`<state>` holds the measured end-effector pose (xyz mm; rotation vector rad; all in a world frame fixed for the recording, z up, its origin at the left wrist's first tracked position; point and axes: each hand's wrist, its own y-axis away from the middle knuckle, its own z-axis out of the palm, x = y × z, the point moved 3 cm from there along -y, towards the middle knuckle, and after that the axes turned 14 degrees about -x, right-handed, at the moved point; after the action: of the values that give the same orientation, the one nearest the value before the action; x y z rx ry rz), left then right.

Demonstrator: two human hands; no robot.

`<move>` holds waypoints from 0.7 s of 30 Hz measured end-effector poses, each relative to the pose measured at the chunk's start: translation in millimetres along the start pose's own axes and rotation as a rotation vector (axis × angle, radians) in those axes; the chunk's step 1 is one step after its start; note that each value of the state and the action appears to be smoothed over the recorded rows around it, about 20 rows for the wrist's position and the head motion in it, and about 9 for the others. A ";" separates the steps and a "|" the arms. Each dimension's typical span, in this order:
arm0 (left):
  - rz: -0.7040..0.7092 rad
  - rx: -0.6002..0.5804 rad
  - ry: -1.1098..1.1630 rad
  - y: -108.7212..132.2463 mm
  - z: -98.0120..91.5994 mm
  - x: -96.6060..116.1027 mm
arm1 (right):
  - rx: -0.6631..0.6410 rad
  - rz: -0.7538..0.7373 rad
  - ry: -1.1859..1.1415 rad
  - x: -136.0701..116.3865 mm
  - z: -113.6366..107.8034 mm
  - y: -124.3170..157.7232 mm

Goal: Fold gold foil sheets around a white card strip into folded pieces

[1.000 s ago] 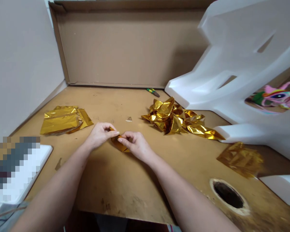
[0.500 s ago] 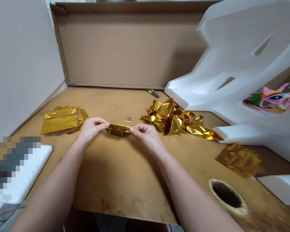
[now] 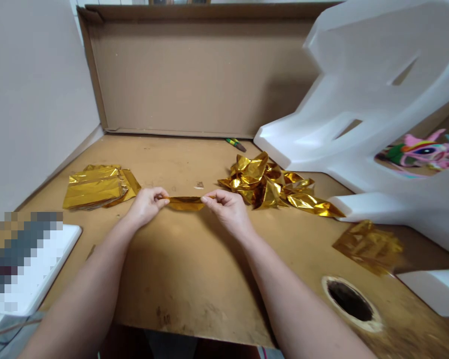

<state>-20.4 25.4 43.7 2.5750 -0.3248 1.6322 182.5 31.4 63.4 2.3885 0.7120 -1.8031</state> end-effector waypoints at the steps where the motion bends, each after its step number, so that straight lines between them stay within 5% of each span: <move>1: 0.005 0.010 -0.033 -0.1 -0.2 -1.3 | 0.000 0.003 -0.006 0.7 0.0 0.0; 13: 0.036 0.122 -0.273 5.6 0.4 -1.0 | -0.016 0.089 -0.303 14.7 2.6 -3.1; 21: -0.022 0.096 0.083 -1.5 1.5 -6.5 | -0.013 0.100 -0.305 19.5 2.6 -3.6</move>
<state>-21.4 27.5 37.2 2.5582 -0.2170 1.7831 182.8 40.0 45.4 2.0332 0.5563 -2.0465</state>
